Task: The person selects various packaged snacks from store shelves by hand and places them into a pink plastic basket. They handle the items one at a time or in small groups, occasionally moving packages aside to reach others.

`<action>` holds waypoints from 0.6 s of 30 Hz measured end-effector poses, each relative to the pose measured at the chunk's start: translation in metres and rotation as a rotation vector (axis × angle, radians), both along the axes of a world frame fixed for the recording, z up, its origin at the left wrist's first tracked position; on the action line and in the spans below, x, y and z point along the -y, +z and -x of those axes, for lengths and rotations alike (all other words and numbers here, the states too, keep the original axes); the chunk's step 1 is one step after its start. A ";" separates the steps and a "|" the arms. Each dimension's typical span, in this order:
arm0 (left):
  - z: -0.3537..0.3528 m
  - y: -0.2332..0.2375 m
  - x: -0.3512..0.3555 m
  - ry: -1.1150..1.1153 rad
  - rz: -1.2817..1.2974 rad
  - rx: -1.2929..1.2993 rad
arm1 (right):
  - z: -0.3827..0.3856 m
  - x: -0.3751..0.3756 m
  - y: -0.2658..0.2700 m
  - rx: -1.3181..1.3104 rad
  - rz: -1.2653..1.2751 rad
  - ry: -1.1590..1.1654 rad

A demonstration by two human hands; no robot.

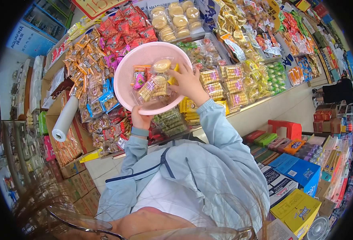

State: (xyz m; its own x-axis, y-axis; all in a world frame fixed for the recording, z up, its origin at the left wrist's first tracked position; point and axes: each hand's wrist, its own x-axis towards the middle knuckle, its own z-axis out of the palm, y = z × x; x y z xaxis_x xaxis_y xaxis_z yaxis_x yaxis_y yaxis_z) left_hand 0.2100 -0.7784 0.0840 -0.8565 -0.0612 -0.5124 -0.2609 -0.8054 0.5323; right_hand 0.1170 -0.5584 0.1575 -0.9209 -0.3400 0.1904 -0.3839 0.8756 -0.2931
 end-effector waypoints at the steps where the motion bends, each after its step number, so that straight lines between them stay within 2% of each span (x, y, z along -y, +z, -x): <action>1: 0.001 0.005 -0.001 0.012 0.007 0.007 | -0.001 -0.005 0.001 -0.027 0.087 0.002; 4: 0.000 0.011 -0.003 0.043 0.018 0.025 | -0.015 -0.039 -0.012 -0.257 0.428 -0.047; 6: 0.001 0.005 -0.002 0.057 0.016 0.023 | -0.040 -0.056 -0.023 -0.182 0.523 -0.201; 9: 0.001 -0.007 0.001 0.037 -0.008 0.002 | -0.070 -0.080 -0.073 0.027 0.277 -0.072; 12: 0.002 -0.008 0.000 0.041 0.045 0.003 | -0.102 -0.062 -0.084 0.122 0.056 -0.039; 16: 0.001 -0.004 0.001 0.026 0.021 -0.002 | -0.105 -0.056 -0.122 -0.067 -0.029 -0.057; 18: 0.001 -0.002 -0.001 0.038 0.057 -0.011 | -0.102 -0.063 -0.130 0.006 -0.069 -0.044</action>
